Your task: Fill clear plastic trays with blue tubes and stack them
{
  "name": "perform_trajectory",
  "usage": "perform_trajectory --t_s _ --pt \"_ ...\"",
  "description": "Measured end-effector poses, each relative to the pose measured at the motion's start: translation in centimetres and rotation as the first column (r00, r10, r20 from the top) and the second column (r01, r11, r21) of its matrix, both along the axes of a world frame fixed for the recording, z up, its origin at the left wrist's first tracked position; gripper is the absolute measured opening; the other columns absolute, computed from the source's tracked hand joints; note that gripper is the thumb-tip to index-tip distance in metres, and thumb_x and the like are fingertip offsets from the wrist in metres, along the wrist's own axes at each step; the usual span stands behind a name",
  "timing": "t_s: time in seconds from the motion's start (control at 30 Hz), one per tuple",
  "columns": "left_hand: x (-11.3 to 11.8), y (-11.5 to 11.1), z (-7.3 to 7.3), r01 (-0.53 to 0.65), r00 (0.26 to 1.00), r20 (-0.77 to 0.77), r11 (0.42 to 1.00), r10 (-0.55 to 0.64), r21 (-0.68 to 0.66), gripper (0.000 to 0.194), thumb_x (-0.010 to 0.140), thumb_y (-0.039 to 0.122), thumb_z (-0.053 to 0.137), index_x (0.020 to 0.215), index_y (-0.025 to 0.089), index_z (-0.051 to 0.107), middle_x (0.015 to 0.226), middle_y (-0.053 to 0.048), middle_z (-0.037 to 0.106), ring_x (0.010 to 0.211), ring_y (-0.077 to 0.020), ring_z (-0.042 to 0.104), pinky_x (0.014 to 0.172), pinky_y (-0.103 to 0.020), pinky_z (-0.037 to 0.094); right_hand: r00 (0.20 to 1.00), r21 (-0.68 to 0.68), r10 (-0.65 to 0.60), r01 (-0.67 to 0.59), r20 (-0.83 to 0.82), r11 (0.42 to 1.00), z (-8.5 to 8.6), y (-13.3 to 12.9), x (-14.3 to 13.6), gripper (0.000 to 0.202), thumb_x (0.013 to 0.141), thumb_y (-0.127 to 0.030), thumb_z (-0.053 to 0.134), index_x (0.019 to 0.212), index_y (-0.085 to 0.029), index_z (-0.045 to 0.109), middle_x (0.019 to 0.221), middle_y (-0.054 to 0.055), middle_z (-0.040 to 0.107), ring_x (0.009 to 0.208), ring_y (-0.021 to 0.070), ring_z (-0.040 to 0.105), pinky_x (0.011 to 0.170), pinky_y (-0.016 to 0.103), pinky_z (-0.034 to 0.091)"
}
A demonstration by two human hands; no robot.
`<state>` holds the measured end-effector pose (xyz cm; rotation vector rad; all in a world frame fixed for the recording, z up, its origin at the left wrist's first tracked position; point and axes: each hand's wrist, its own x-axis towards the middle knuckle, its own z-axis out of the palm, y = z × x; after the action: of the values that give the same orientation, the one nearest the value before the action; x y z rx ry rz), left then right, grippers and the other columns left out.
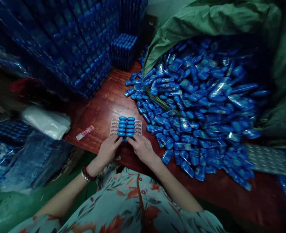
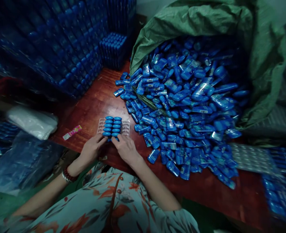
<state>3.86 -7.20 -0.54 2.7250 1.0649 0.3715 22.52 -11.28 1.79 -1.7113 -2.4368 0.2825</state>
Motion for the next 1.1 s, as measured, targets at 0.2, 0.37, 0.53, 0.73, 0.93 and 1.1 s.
perform_trajectory --t_s 0.2,0.37,0.53,0.73,0.93,1.1 --pt "0.7 -1.6 -0.4 -0.127 0.951 0.303 0.965 0.053 0.23 0.042 0.086 0.012 0.05 0.128 0.022 0.048 0.105 -0.011 0.055 0.085 -0.0197 0.052 0.072 -0.032 0.044 0.917 0.182 -0.346 0.382 -0.2 0.906 -2.3 -1.8 5.8 0.039 0.095 -0.024 0.039 0.133 -0.023 0.048 0.101 0.008 0.061 0.092 0.0196 0.055 0.082 0.032 0.046" --pt "8.5 -1.8 -0.7 0.119 0.942 0.317 0.993 -0.108 -0.017 0.042 0.086 0.004 0.038 0.124 0.018 0.048 0.107 -0.01 0.057 0.094 -0.0185 0.053 0.081 -0.03 0.047 0.883 0.115 -0.463 0.469 -0.074 0.876 -3.1 -1.4 11.2 0.035 0.092 -0.019 0.04 0.124 -0.018 0.056 0.114 0.014 0.056 0.099 0.0268 0.051 0.082 0.043 0.047" --pt "16.6 0.7 -1.0 -0.175 0.985 -0.033 0.965 0.172 -0.197 0.032 0.087 0.004 0.037 0.115 0.01 0.052 0.108 -0.017 0.057 0.102 -0.0256 0.053 0.087 -0.041 0.044 0.937 0.05 -0.299 0.312 -0.179 0.949 -3.7 -3.5 12.2 0.03 0.09 -0.014 0.04 0.11 -0.017 0.062 0.114 0.014 0.057 0.105 0.0248 0.052 0.088 0.044 0.048" --pt "17.9 1.2 -1.0 -0.166 0.984 -0.095 0.962 0.148 -0.215 0.027 0.087 0.001 0.034 0.102 0.007 0.055 0.104 -0.019 0.057 0.102 -0.027 0.053 0.087 -0.041 0.044 0.812 0.047 -0.378 0.442 -0.444 0.896 -4.5 -6.5 12.6 0.027 0.091 -0.02 0.042 0.106 -0.022 0.064 0.109 0.009 0.062 0.104 0.0209 0.057 0.092 0.041 0.048" --pt "13.1 -1.5 0.4 -0.015 0.996 0.077 0.955 0.04 -0.296 0.035 0.087 0.002 0.036 0.117 0.013 0.051 0.109 -0.013 0.059 0.102 -0.0217 0.057 0.087 -0.036 0.048 0.892 -0.036 -0.388 0.391 -0.233 0.92 -3.4 -5.3 12.2 0.038 0.087 -0.016 0.046 0.124 -0.021 0.054 0.122 0.011 0.056 0.111 0.0249 0.05 0.089 0.043 0.047" --pt "5.0 -2.0 3.7 -0.016 0.865 0.466 0.939 0.184 -0.343 0.028 0.089 0.017 0.045 0.117 0.022 0.051 0.103 -0.007 0.062 0.093 -0.0175 0.062 0.083 -0.031 0.051 0.973 -0.119 -0.224 0.229 0.049 0.966 -2.7 -2.9 11.2 0.042 0.086 -0.013 0.048 0.126 -0.024 0.052 0.12 0.01 0.057 0.105 0.0259 0.053 0.082 0.04 0.047"
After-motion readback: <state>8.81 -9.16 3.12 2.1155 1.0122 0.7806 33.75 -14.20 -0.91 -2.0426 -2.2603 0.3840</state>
